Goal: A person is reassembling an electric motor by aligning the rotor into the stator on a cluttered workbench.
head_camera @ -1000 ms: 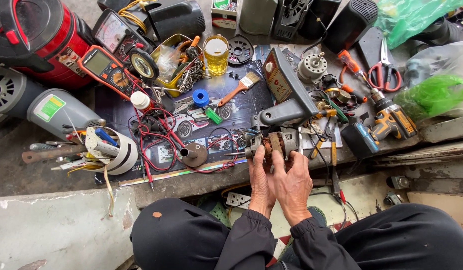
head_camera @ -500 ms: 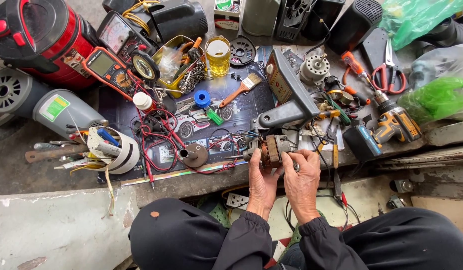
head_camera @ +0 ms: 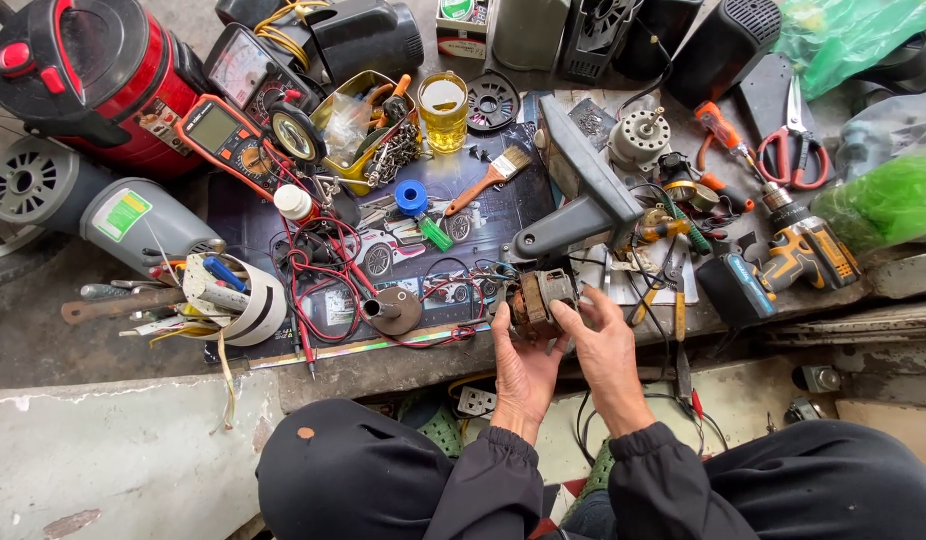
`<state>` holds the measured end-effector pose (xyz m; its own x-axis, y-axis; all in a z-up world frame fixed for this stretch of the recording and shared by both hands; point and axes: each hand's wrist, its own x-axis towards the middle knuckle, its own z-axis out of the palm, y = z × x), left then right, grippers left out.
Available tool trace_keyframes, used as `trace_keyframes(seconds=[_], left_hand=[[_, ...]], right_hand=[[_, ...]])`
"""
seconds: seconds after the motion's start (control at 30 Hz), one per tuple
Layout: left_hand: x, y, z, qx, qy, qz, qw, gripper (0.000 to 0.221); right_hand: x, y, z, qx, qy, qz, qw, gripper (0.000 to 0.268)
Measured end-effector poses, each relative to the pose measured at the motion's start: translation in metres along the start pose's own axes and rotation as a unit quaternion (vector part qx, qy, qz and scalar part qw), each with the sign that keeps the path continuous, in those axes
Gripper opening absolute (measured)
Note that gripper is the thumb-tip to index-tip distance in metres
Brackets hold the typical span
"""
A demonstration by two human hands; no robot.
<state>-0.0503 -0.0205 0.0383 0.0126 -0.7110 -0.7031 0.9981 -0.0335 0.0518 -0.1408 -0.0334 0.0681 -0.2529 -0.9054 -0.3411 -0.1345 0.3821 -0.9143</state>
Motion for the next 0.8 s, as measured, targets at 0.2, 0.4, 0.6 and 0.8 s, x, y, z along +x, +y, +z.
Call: trace_keyframes(seconds=[0.2, 0.4, 0.6, 0.8], left_hand=[[0.010, 0.004, -0.012, 0.008, -0.009, -0.013, 1.000, 0.053], [0.007, 0.007, -0.010, 0.032, -0.006, -0.022, 0.999, 0.054], [0.006, 0.011, -0.009, 0.055, -0.012, -0.016, 0.998, 0.055], [0.008, 0.012, -0.012, 0.066, -0.026, 0.001, 0.997, 0.047]], right_hand=[[0.023, -0.007, -0.015, 0.032, -0.073, 0.084, 0.993, 0.089], [0.019, -0.048, -0.021, -0.026, -0.141, 0.118, 0.983, 0.092], [0.022, -0.067, -0.015, -0.044, -0.187, 0.146, 0.970, 0.102], [0.036, -0.040, -0.015, -0.054, -0.208, 0.134, 0.967, 0.079]])
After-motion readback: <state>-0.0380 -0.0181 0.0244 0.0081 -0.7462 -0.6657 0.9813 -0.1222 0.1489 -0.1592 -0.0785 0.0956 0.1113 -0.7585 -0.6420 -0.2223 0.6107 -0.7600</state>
